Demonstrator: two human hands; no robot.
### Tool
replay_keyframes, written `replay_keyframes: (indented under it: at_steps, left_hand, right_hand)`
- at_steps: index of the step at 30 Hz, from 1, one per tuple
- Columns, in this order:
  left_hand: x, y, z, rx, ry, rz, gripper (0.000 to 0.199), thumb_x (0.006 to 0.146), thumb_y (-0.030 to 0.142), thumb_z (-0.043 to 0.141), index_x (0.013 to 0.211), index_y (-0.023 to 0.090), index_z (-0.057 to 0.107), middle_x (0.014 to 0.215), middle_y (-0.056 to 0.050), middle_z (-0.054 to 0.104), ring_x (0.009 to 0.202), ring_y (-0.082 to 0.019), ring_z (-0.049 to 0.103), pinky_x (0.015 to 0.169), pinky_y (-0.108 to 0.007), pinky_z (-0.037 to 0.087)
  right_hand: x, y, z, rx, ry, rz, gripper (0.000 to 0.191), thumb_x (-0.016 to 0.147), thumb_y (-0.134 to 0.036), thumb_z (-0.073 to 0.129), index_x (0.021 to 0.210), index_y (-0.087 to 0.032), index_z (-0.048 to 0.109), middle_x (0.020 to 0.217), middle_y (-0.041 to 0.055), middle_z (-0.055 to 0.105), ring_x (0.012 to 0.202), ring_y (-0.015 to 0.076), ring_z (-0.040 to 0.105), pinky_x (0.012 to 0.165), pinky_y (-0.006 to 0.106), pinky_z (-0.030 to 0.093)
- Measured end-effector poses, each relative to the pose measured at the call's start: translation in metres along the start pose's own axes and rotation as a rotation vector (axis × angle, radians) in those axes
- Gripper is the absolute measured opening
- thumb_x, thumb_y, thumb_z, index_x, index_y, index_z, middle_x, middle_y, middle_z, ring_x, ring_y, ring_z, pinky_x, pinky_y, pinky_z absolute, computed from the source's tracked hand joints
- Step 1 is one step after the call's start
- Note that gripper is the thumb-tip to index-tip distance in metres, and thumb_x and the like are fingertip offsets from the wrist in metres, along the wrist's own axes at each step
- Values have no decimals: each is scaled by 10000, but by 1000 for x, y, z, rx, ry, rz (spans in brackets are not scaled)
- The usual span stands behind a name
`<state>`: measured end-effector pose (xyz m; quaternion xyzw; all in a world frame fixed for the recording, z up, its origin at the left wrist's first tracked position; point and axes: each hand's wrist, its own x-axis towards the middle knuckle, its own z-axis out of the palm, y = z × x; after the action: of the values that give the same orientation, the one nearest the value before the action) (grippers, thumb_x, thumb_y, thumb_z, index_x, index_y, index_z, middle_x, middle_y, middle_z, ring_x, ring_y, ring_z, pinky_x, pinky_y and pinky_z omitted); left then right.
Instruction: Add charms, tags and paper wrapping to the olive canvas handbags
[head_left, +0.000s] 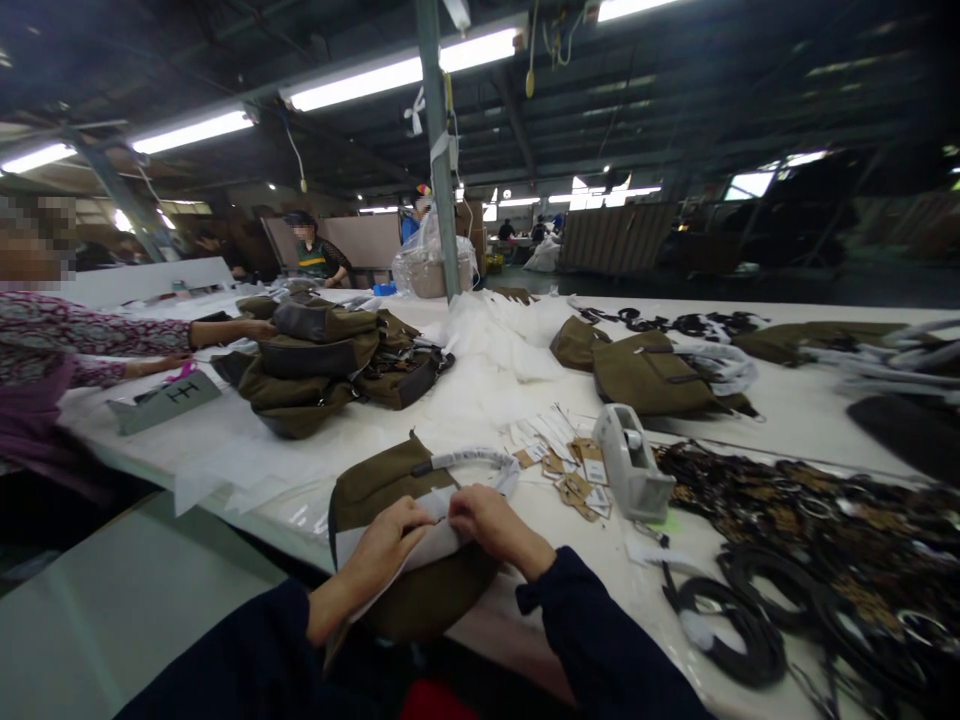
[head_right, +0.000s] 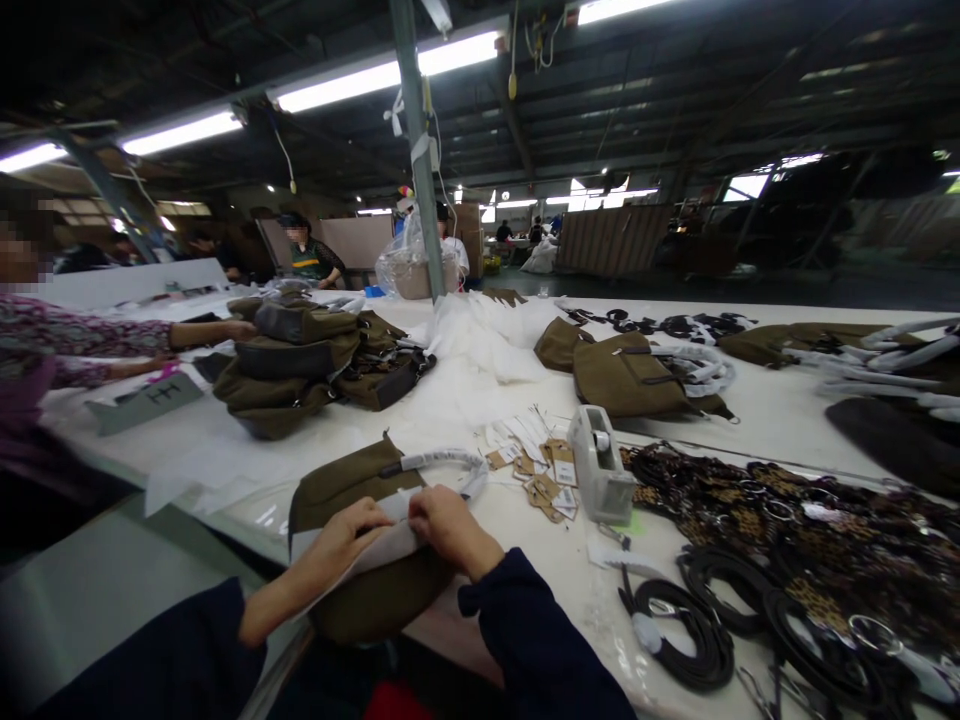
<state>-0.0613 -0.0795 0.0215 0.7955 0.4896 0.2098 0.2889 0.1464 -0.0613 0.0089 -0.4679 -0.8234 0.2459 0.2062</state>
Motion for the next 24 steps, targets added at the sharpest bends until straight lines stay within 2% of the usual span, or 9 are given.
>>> replay_keyframes:
  at_steps: [3,5,8,10,13,15,17,21,24]
  left_hand:
    - [-2,-6,-13,-45,-93,21,267,882,336,541,1007,230,752,973,-57,663,948,-215,612,865,-290,447]
    - [-5,-3,-26,11,-146,0,264,889,330,538,1023,227,740,994,-55,682,964,-219,621,878,-298,454]
    - [-12,19,-36,185,-47,9,274,919,324,500,1075,216,697,1080,-66,683,1037,-235,601,942,-344,446]
    - [-16,39,-31,290,38,94,278,935,299,480,1138,224,654,1163,-68,657,1105,-238,568,991,-371,433]
    - [-17,56,-7,403,-18,219,280,907,214,520,1162,237,635,1191,-60,648,1132,-248,563,992,-391,458]
    - [-14,51,9,452,-69,241,304,889,151,522,1161,217,640,1190,-73,655,1129,-263,575,986,-411,475]
    - [-8,35,18,449,-88,236,323,903,127,490,1181,199,640,1184,-89,660,1120,-262,589,982,-416,486]
    - [-1,2,18,318,-94,264,332,971,203,418,1216,224,641,1147,-77,676,1082,-219,614,966,-358,505]
    - [-1,-7,17,273,-70,277,337,985,239,400,1201,229,658,1121,-73,686,1061,-213,622,959,-344,509]
  right_hand:
    - [9,0,-5,13,-69,34,80,769,-137,668,810,-173,726,780,13,670,742,143,563,664,227,379]
    - [15,2,-7,22,-123,47,84,748,-131,681,799,-174,732,717,-7,648,685,129,545,616,213,361]
    - [22,5,-8,31,-190,49,68,733,-129,694,771,-169,734,641,-30,601,614,107,503,562,203,329]
    - [25,8,-8,26,-214,40,59,725,-127,701,756,-162,736,622,-35,583,601,101,478,557,204,319]
    - [30,12,-8,10,-235,25,64,734,-126,691,764,-149,743,627,-29,588,609,100,465,566,205,323]
    - [33,15,-8,4,-256,21,73,747,-133,687,784,-148,749,639,-26,601,614,99,475,567,200,332]
    - [35,18,-8,3,-280,24,81,755,-155,700,814,-153,756,647,-25,613,614,98,493,560,194,339]
    - [37,22,-8,-4,-311,29,106,769,-208,731,855,-154,761,649,-21,633,605,97,517,545,190,346]
    - [38,22,-10,-24,-322,10,84,765,-216,742,831,-166,758,653,-20,652,608,104,542,552,194,363]
